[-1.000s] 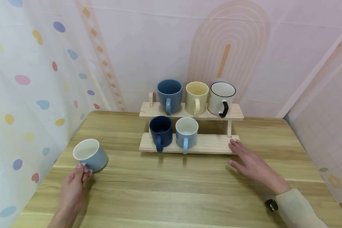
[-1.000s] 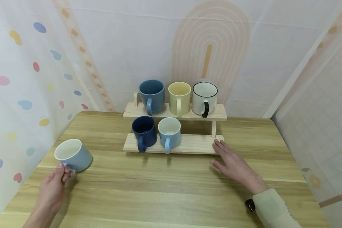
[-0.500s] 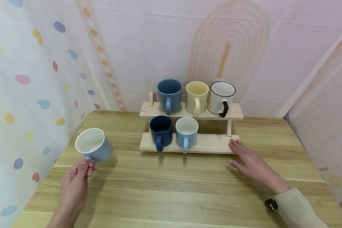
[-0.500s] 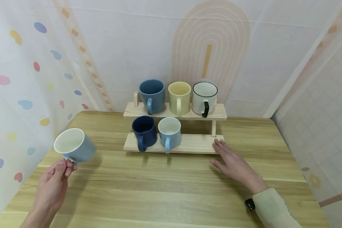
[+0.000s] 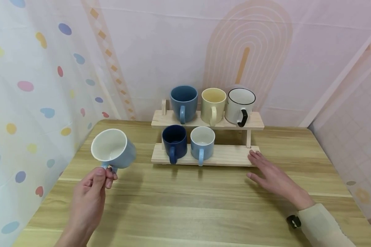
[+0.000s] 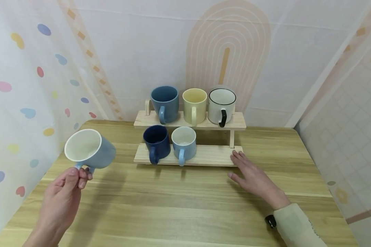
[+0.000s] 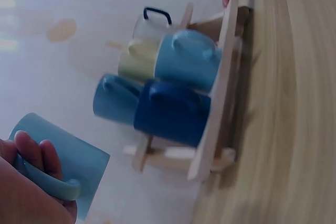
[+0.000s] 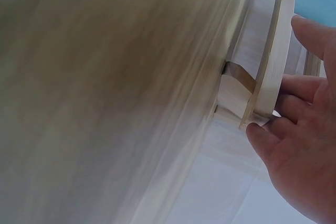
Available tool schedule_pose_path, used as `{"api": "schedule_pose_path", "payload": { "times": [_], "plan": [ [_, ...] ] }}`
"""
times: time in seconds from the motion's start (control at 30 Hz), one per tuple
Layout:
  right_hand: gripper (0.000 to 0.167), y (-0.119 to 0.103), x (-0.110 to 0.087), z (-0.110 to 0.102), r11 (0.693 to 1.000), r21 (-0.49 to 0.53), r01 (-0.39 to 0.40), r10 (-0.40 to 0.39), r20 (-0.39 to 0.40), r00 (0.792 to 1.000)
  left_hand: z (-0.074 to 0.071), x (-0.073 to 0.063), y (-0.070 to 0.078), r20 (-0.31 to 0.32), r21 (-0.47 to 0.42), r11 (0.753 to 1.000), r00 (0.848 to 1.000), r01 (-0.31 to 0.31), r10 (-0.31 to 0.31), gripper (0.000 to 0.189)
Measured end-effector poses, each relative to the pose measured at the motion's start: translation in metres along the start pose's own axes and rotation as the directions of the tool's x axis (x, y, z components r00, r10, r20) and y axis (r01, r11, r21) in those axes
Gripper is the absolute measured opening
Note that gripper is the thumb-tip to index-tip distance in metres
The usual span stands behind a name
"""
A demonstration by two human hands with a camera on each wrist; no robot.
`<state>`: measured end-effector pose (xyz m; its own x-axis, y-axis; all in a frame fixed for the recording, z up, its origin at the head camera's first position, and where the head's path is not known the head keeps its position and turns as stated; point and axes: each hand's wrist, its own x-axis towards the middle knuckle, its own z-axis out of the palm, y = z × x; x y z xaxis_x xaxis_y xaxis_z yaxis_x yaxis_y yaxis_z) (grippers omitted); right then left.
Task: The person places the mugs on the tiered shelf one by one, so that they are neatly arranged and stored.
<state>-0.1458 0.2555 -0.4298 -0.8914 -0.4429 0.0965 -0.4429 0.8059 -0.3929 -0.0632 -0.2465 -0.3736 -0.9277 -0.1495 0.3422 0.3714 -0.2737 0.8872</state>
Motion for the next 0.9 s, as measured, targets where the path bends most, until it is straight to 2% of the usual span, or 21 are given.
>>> {"api": "schedule_pose_path", "payload": {
  "times": [0.1, 0.33, 0.53, 0.77, 0.9],
  "plan": [
    [0.071, 0.000, 0.000, 0.000, 1.000, -0.001, 0.003, -0.003, -0.004, 1.000, 0.011, 0.001, 0.003, 0.043, 0.016, 1.000, 0.999, -0.006, 0.005, 0.033],
    [0.071, 0.000, 0.000, 0.001, 1.000, -0.004, -0.004, 0.004, -0.006, 1.000, 0.038, 0.001, 0.008, 0.097, 0.058, 0.998, 0.995, 0.006, -0.011, 0.032],
    [0.070, 0.000, 0.000, 0.001, 1.000, -0.005, 0.004, -0.004, -0.012, 1.000, 0.059, 0.000, 0.009, 0.163, 0.067, 0.998, 0.987, -0.018, 0.007, 0.033],
    [0.070, 0.000, 0.001, 0.000, 1.000, -0.007, -0.007, 0.007, 0.003, 1.000, 0.086, 0.001, 0.008, 0.200, 0.133, 0.991, 0.979, -0.001, -0.026, 0.032],
    [0.070, 0.000, 0.001, 0.000, 1.000, -0.009, -0.009, 0.009, 0.004, 1.000, 0.100, 0.002, 0.005, 0.243, 0.129, 0.992, 0.970, -0.013, -0.019, 0.032]
  ]
}}
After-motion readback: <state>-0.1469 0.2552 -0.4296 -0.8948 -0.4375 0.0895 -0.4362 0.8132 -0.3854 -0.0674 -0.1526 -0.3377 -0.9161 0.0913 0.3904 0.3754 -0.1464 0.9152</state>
